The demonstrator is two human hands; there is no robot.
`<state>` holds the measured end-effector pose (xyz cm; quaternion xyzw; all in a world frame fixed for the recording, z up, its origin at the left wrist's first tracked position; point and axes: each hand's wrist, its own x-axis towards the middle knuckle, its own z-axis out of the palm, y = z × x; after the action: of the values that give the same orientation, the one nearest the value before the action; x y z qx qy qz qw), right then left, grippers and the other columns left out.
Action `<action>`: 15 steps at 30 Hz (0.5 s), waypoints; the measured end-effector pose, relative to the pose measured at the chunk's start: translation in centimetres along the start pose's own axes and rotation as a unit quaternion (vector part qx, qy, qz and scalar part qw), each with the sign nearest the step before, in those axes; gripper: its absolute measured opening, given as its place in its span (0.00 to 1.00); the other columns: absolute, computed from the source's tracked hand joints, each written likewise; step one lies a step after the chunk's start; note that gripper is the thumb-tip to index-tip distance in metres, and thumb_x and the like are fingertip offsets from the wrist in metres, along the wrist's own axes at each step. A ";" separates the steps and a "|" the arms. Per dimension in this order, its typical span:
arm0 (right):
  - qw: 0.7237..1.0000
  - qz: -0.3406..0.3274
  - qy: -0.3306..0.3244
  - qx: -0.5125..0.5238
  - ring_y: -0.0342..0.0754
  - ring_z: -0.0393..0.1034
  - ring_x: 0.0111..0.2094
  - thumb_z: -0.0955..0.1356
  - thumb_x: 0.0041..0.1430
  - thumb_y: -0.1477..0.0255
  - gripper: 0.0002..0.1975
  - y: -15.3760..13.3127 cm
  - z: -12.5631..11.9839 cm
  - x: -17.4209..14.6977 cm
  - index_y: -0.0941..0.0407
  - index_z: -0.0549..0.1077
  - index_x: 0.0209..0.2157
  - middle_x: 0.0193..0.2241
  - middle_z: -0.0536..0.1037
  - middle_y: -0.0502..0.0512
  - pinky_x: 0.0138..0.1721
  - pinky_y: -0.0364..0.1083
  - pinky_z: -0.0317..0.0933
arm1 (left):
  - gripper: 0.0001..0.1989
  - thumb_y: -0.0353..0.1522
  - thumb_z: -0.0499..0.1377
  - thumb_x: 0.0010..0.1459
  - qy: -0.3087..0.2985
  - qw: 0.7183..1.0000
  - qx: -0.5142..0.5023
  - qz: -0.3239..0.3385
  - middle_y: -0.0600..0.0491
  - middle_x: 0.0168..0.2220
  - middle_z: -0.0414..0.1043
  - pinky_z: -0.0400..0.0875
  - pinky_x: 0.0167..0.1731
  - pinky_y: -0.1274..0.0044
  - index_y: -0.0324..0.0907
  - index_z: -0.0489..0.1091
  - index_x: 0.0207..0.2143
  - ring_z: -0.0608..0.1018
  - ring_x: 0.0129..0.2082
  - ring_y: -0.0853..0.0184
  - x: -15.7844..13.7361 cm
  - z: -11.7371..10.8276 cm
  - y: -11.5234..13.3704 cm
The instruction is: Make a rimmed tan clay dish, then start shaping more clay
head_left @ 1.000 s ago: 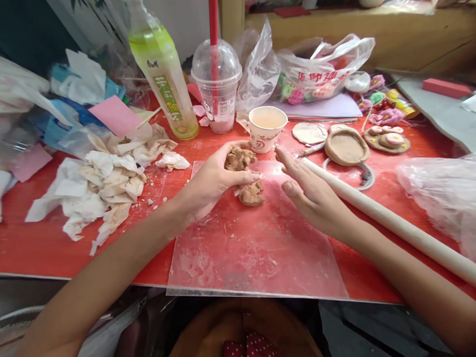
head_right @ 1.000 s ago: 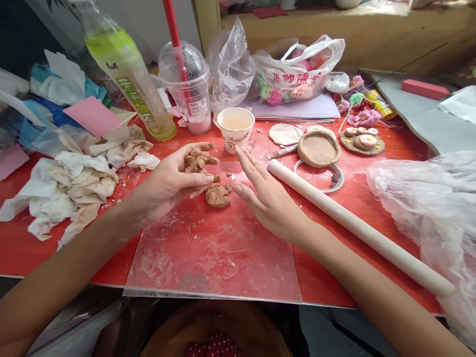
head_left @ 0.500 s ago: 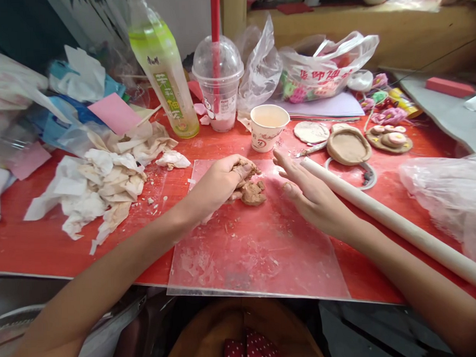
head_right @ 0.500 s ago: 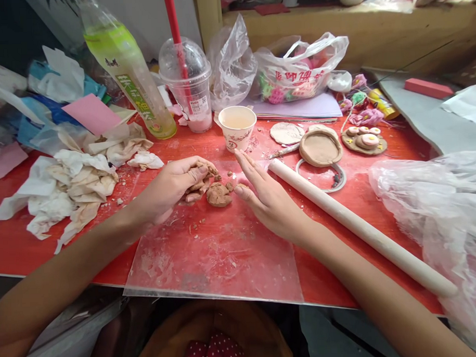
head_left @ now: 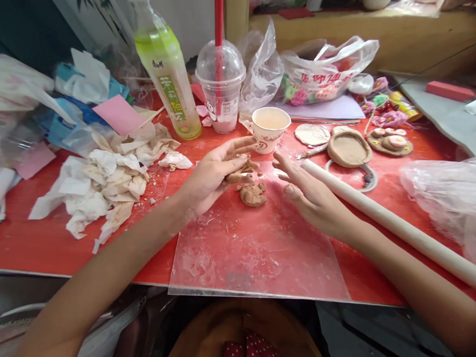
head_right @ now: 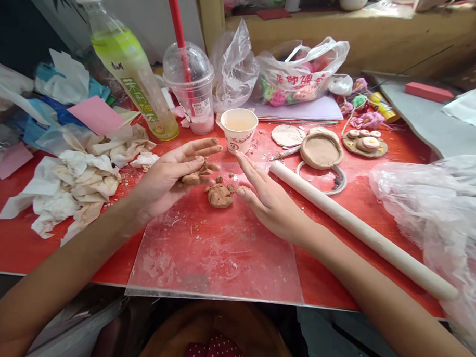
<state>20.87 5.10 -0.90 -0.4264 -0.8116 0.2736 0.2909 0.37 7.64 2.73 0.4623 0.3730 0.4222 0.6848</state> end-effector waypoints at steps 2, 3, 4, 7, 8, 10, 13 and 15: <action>1.000 -0.001 -0.003 -0.002 0.55 0.51 0.63 0.55 0.65 0.60 0.30 -0.1 -0.1 0.0 0.49 0.42 0.66 0.65 0.52 0.55 0.60 0.61 0.52 | 0.13 0.22 0.54 0.56 0.016 1.000 -0.012 0.006 0.50 0.42 0.74 0.72 0.34 0.84 0.38 0.70 0.43 0.77 0.36 0.74 0.0 -0.2 0.0; 1.000 0.000 -0.004 -0.003 0.55 0.51 0.63 0.55 0.65 0.60 0.30 -0.1 -0.1 -0.1 0.49 0.42 0.66 0.65 0.51 0.55 0.59 0.61 0.53 | 0.13 0.22 0.54 0.55 0.024 1.000 -0.018 0.002 0.51 0.38 0.75 0.72 0.32 0.84 0.38 0.71 0.42 0.77 0.34 0.75 0.0 -0.2 0.1; 1.000 0.001 -0.005 -0.003 0.55 0.51 0.63 0.55 0.65 0.61 0.30 -0.2 -0.1 -0.1 0.49 0.42 0.66 0.65 0.51 0.55 0.59 0.61 0.54 | 0.12 0.22 0.55 0.55 0.034 0.999 -0.025 -0.004 0.52 0.34 0.75 0.71 0.28 0.84 0.38 0.72 0.41 0.77 0.30 0.75 -0.1 -0.2 0.2; 1.000 0.003 -0.007 -0.001 0.55 0.52 0.63 0.56 0.65 0.61 0.30 -0.2 -0.1 -0.1 0.49 0.42 0.66 0.65 0.52 0.55 0.57 0.60 0.57 | 0.06 0.29 0.56 0.56 0.066 0.997 -0.028 -0.030 0.56 0.23 0.70 0.62 0.16 0.86 0.38 0.73 0.34 0.72 0.19 0.77 -0.2 0.0 0.5; 1.000 0.004 -0.008 0.001 0.55 0.53 0.62 0.56 0.65 0.61 0.30 -0.3 -0.1 -0.1 0.49 0.42 0.66 0.65 0.52 0.55 0.57 0.60 0.58 | 0.09 0.34 0.57 0.57 0.073 0.996 -0.020 -0.037 0.56 0.19 0.68 0.59 0.14 0.85 0.37 0.72 0.28 0.70 0.17 0.77 -0.3 0.1 0.6; 1.000 0.005 -0.013 0.004 0.54 0.53 0.62 0.56 0.65 0.61 0.30 -0.3 -0.1 0.0 0.50 0.42 0.66 0.65 0.51 0.56 0.56 0.59 0.59 | 0.21 0.43 0.57 0.56 0.074 0.996 0.006 -0.053 0.57 0.12 0.61 0.52 0.10 0.84 0.38 0.67 0.17 0.67 0.12 0.76 -0.3 0.2 0.7; 1.000 -0.002 -0.020 0.009 0.54 0.55 0.61 0.55 0.65 0.58 0.31 -0.2 0.0 0.1 0.52 0.42 0.66 0.65 0.50 0.57 0.57 0.59 0.58 | 0.29 0.43 0.57 0.56 0.064 0.996 0.022 -0.050 0.59 0.06 0.49 0.45 0.08 0.83 0.40 0.55 0.08 0.60 0.07 0.77 -0.5 0.3 0.6; 1.000 -0.008 -0.025 0.015 0.54 0.58 0.60 0.54 0.65 0.56 0.32 -0.2 0.0 0.1 0.52 0.41 0.66 0.65 0.49 0.58 0.57 0.59 0.58 | 0.30 0.39 0.56 0.57 0.068 0.997 0.017 -0.029 0.60 0.04 0.44 0.44 0.08 0.82 0.41 0.50 0.07 0.55 0.05 0.79 -0.6 0.4 0.4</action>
<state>20.65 5.08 -0.73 -0.4087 -0.8178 0.2937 0.2791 0.36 7.06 3.31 0.4331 0.4395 0.4258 0.6618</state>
